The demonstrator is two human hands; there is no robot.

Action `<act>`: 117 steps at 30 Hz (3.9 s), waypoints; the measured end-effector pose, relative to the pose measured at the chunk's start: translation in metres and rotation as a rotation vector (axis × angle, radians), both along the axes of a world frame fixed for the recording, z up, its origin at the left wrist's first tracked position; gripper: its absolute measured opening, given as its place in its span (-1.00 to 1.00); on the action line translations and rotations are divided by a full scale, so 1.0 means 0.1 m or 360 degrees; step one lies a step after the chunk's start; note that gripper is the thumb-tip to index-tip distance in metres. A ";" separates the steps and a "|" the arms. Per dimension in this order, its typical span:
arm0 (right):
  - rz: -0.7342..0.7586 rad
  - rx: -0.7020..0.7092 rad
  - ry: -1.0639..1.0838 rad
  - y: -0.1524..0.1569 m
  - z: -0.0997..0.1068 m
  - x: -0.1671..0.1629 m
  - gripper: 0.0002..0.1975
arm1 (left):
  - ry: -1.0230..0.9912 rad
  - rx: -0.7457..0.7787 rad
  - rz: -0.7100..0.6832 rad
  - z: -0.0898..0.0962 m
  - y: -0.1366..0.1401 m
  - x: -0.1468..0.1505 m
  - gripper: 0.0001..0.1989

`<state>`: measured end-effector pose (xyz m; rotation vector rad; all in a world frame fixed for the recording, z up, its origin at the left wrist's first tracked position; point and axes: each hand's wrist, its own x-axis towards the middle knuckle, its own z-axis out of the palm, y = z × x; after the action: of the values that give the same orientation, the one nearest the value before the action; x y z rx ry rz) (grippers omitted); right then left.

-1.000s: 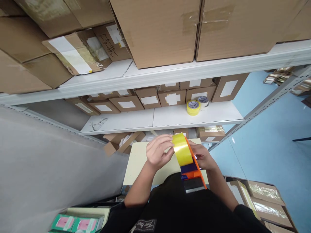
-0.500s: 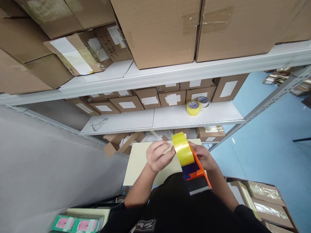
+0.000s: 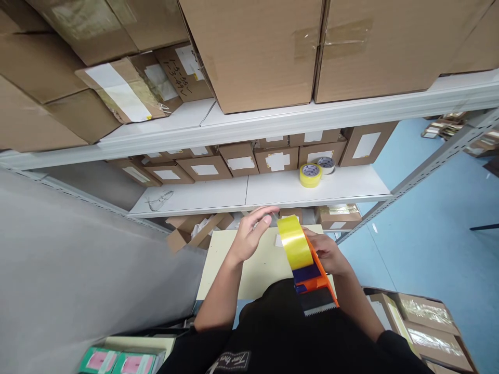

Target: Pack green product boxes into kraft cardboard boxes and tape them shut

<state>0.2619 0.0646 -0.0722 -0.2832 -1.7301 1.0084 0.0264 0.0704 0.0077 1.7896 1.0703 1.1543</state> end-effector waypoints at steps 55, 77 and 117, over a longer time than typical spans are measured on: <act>-0.0369 -0.0217 -0.0230 0.18 -0.35 -0.10 -0.74 | -0.0315 0.0016 0.0380 0.26 -0.29 0.22 -0.80; -0.0547 -0.0506 -0.0370 0.25 -0.73 -0.20 -0.50 | -0.0329 0.0497 0.0438 0.37 -0.03 0.09 -0.89; -0.0768 -0.0677 -0.0295 0.74 -0.93 -0.44 -0.58 | 0.0164 0.1442 0.1211 -0.10 0.72 0.07 -0.88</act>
<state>0.2175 0.1381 -0.1649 -1.0422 -1.4846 0.9967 0.0336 0.1426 -0.0020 2.1548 1.4934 2.3014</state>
